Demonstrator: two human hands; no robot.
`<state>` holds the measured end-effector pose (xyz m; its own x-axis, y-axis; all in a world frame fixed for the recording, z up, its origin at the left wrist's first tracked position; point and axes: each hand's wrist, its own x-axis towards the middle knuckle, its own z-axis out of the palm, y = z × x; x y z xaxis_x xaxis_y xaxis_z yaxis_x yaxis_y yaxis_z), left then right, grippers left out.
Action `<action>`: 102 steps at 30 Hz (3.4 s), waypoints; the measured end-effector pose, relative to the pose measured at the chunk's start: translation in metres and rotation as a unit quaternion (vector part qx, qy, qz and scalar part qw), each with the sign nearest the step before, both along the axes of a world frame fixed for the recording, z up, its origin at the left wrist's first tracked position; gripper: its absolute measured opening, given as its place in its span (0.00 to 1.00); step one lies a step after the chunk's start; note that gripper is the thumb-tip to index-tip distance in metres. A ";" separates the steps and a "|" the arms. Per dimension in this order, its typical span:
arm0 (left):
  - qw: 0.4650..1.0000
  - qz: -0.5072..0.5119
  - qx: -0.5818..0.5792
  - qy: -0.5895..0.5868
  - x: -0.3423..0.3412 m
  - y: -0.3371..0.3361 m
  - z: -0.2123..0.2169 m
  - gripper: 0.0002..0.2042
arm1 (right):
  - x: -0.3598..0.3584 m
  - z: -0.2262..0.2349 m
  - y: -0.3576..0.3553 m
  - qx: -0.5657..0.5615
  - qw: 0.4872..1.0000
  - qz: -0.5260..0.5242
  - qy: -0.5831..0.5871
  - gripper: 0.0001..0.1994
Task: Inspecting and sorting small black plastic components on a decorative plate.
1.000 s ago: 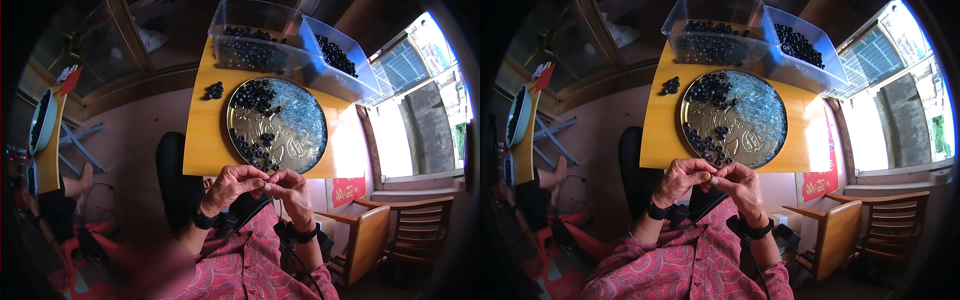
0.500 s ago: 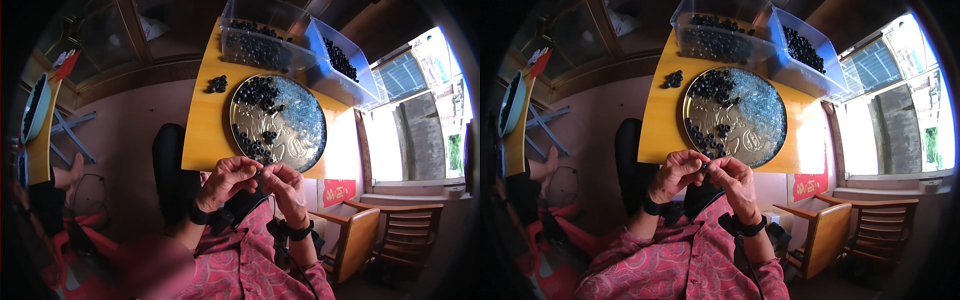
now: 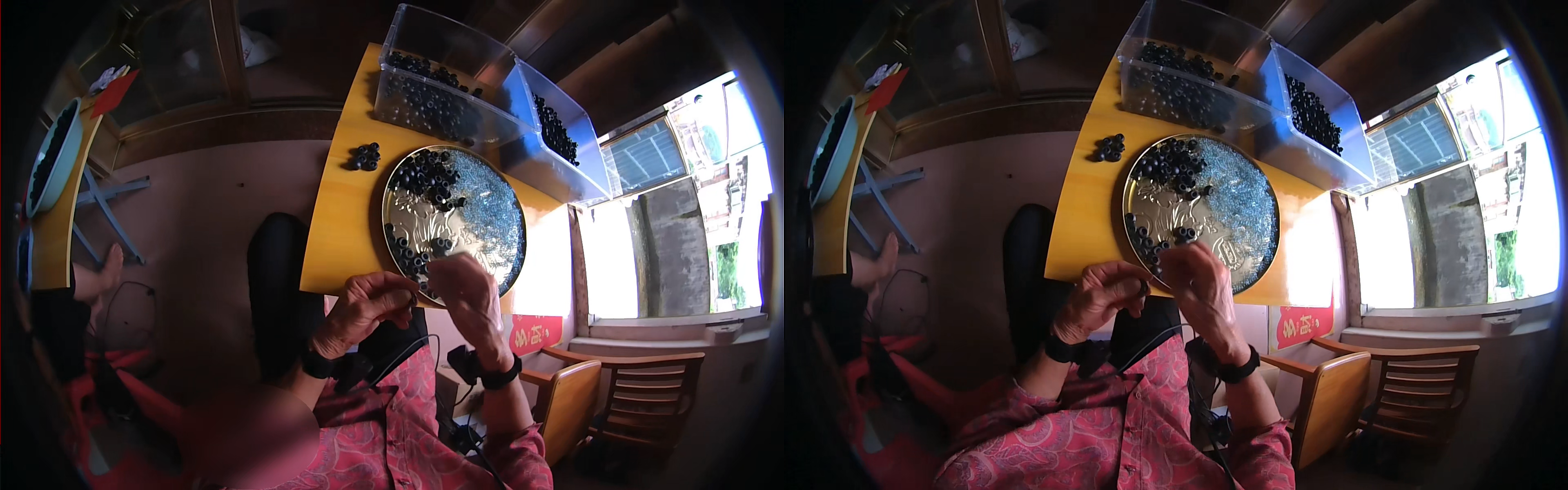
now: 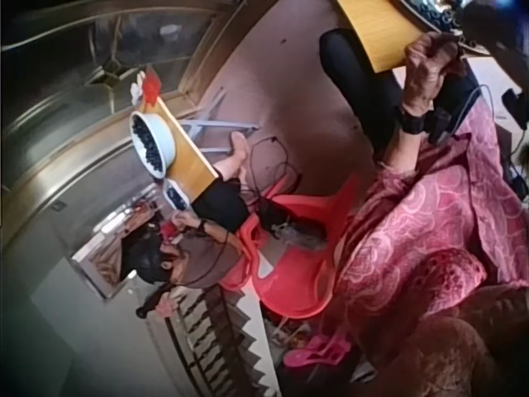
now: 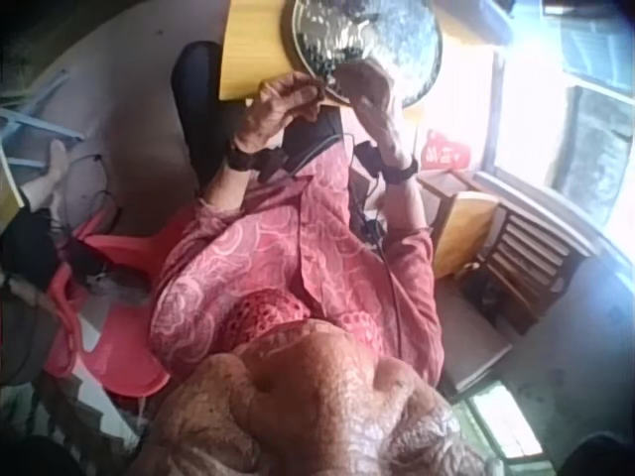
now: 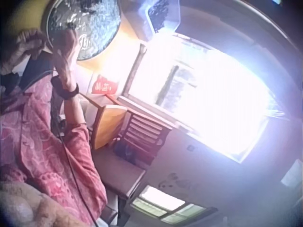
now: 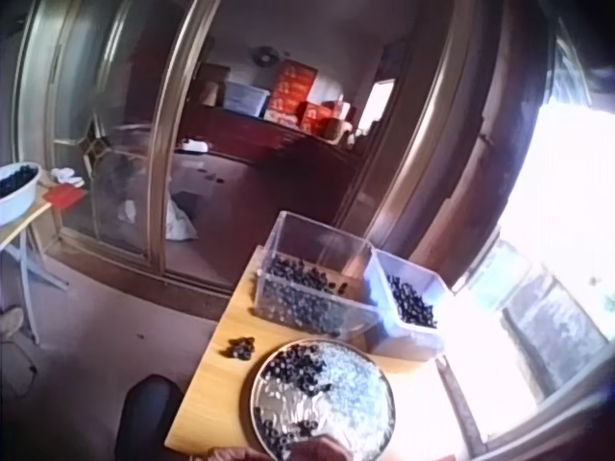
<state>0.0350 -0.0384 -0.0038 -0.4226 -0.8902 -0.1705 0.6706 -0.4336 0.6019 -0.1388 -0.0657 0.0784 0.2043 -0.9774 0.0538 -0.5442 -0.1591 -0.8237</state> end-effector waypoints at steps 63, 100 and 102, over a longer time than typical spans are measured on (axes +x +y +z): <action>1.000 0.007 -0.010 0.019 -0.001 0.006 -0.008 0.12 | 0.011 -0.011 -0.022 0.085 0.994 -0.057 -0.048 0.08; 1.000 0.016 0.010 0.021 -0.031 0.018 0.003 0.13 | -0.017 -0.044 0.053 0.128 0.909 -0.110 -0.382 0.06; 1.000 0.012 0.009 0.023 -0.030 0.018 0.004 0.13 | -0.017 -0.045 0.055 0.123 0.904 -0.110 -0.395 0.06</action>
